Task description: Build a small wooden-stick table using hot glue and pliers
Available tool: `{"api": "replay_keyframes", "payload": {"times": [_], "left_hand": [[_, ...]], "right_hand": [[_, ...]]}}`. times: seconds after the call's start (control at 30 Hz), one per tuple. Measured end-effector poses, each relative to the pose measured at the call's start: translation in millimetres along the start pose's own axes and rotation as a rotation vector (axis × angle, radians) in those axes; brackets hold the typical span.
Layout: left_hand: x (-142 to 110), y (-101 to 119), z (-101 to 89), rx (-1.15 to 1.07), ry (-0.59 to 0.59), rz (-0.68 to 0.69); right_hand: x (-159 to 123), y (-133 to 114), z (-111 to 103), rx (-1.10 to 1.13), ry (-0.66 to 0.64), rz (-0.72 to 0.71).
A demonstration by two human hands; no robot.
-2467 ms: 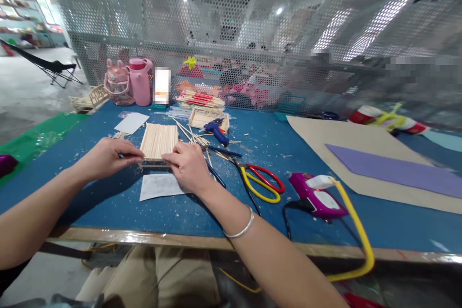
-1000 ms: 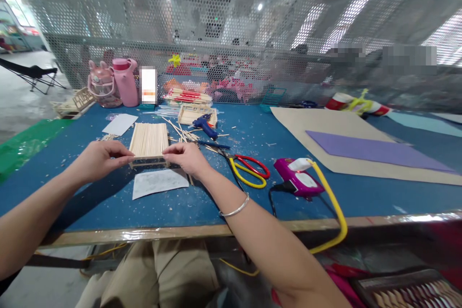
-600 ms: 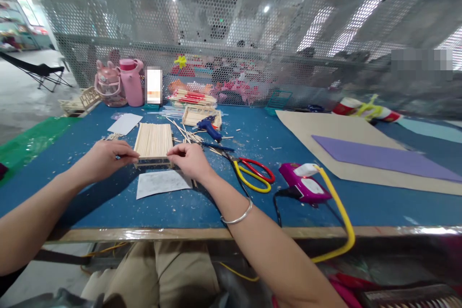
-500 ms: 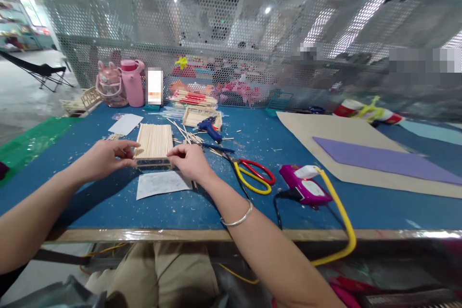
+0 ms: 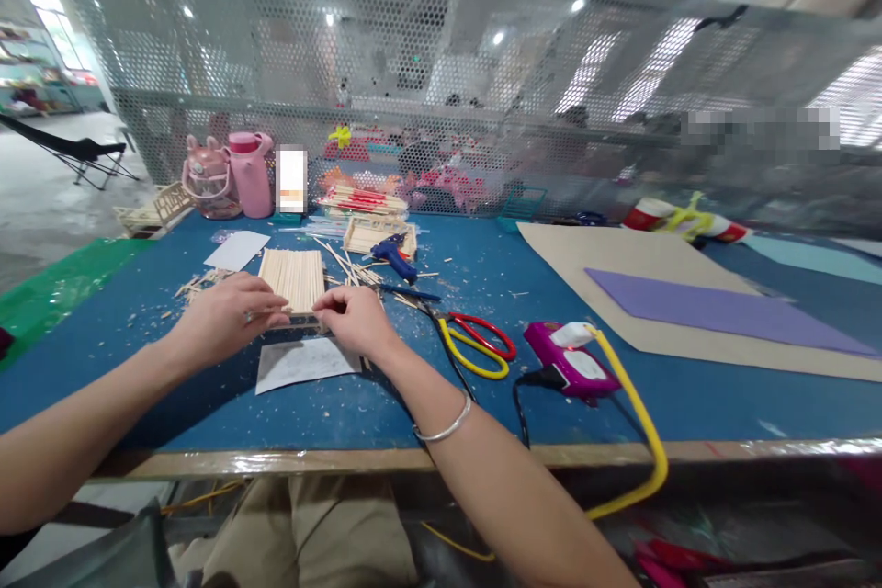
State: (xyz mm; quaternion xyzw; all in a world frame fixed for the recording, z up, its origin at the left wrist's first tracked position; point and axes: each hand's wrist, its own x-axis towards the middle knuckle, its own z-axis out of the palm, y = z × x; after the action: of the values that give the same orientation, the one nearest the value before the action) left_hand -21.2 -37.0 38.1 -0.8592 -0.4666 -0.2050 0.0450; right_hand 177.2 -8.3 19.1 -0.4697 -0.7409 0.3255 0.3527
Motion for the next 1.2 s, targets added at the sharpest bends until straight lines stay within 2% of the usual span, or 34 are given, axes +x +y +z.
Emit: {"api": "replay_keyframes", "payload": {"times": [0.07,0.17,0.23,0.3,0.37,0.4,0.5,0.53,0.6,0.67,0.77,0.87,1.03,1.2], "left_hand": [[8.9,6.6,-0.6,0.022,-0.099,0.032],[20.8,12.5,-4.6,0.065,-0.209,-0.041],[25.8,13.1,-7.3,0.057,-0.253,-0.103],[27.7,11.0,-9.4,-0.023,-0.258,-0.138],[26.9,6.5,-10.9,-0.158,-0.194,-0.187],[25.7,3.4,-11.5,-0.232,-0.129,-0.222],[20.2,-7.9,-10.4,-0.376,0.146,-0.344],[17.9,-11.9,-8.7,-0.398,0.238,-0.386],[13.5,-19.0,-3.5,-0.439,0.367,-0.466],[9.6,-23.6,2.5,-0.49,0.405,-0.525],[6.2,-26.5,9.8,-0.535,0.361,-0.546],[5.6,-29.0,14.7,-0.565,0.321,-0.553],[5.9,-34.2,23.9,-0.638,0.202,-0.617],[4.2,-32.3,32.7,-0.695,0.085,-0.631]], "right_hand": [[-0.2,0.4,0.0,0.009,-0.022,-0.028],[1.2,-0.9,-6.0,0.048,-0.039,-0.122],[4.8,-3.0,-16.5,0.111,0.047,-0.167],[11.4,-4.6,-31.8,0.171,0.192,-0.169],[20.8,-3.7,-48.8,0.146,0.287,-0.14],[26.4,-1.7,-56.7,0.074,0.292,-0.118],[44.6,12.1,-72.9,-0.418,0.204,0.009],[50.7,18.9,-75.3,-0.605,0.161,0.071],[62.6,34.1,-76.1,-0.723,0.152,0.146],[73.5,48.8,-73.9,-0.785,0.16,0.228],[87.1,64.0,-69.5,-0.838,0.163,0.327],[94.6,70.2,-66.4,-0.86,0.174,0.358],[93.2,73.0,-65.0,-0.855,0.248,0.318],[92.1,80.0,-75.1,-0.761,0.354,0.271]]}}
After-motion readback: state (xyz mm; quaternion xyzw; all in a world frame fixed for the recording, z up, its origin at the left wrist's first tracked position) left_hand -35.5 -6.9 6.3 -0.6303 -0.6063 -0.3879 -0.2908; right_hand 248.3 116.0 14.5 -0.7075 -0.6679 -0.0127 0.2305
